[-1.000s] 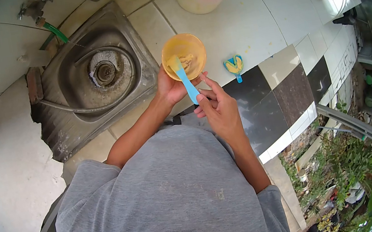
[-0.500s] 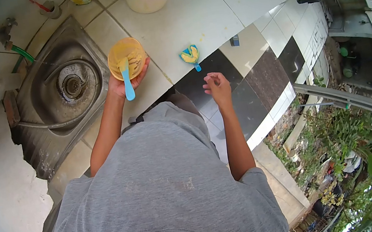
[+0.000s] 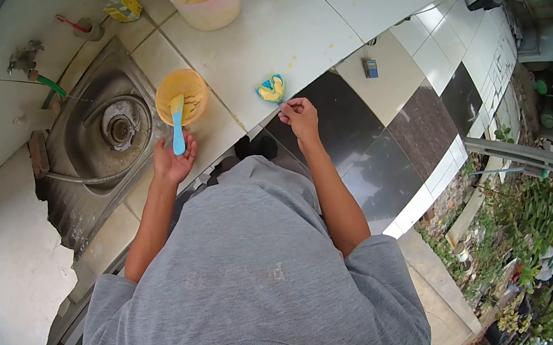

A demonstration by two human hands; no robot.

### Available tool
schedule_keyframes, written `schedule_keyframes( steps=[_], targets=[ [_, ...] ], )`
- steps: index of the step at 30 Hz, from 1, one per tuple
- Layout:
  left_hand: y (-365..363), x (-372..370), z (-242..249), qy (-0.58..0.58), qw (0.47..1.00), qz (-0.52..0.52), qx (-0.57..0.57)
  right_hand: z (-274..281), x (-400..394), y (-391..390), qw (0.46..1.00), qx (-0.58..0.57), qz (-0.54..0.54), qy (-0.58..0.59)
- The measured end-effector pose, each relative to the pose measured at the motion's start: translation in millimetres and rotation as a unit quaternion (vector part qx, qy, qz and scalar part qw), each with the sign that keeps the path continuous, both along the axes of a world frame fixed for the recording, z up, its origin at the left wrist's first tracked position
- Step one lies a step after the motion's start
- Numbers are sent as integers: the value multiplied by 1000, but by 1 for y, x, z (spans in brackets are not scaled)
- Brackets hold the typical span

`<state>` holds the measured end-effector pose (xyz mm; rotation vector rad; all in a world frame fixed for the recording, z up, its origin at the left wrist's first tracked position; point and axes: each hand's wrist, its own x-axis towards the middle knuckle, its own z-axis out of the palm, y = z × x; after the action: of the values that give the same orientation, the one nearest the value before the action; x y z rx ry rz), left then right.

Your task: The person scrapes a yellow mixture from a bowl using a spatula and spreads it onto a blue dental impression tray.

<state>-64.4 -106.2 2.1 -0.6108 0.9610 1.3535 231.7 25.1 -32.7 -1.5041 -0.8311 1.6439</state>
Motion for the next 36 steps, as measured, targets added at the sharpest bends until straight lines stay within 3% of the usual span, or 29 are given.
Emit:
schedule_keyframes(
  steps=[2,4,5,7,8,10,11,13,15,17,20,36],
  targets=[
    [-33,-3,-14,186,982,0,-21,-1,5,0,999,-11,32,4],
    [-54,-10,-11,362,932,-6,-31,-1,6,-1,997,-17,78,-8],
    [-61,-16,-14,370,929,-16,-30,1,5,1,997,-20,69,1],
    [-77,-22,-19,671,741,-30,-15,-1,5,0,995,-6,98,6],
    [-76,-23,-20,674,738,-33,-11,-2,4,4,996,-5,93,10],
    [-82,-18,-12,787,612,-48,-65,-6,5,-2,993,-1,117,-1],
    [-89,-15,-8,786,611,-52,-73,-9,7,-8,993,-9,121,0],
    [-81,-6,5,854,488,-130,-127,-13,9,-4,991,40,129,-5],
    [-82,-4,-1,849,493,-137,-133,-13,9,-5,991,50,128,-4],
    [-89,-11,-20,890,404,-152,-144,-15,9,-6,989,53,135,44],
    [-92,-16,-26,860,396,-203,-248,-21,9,-6,989,48,138,32],
    [-88,-16,-29,851,388,-234,-268,-24,16,-13,984,57,159,58]
  ],
)
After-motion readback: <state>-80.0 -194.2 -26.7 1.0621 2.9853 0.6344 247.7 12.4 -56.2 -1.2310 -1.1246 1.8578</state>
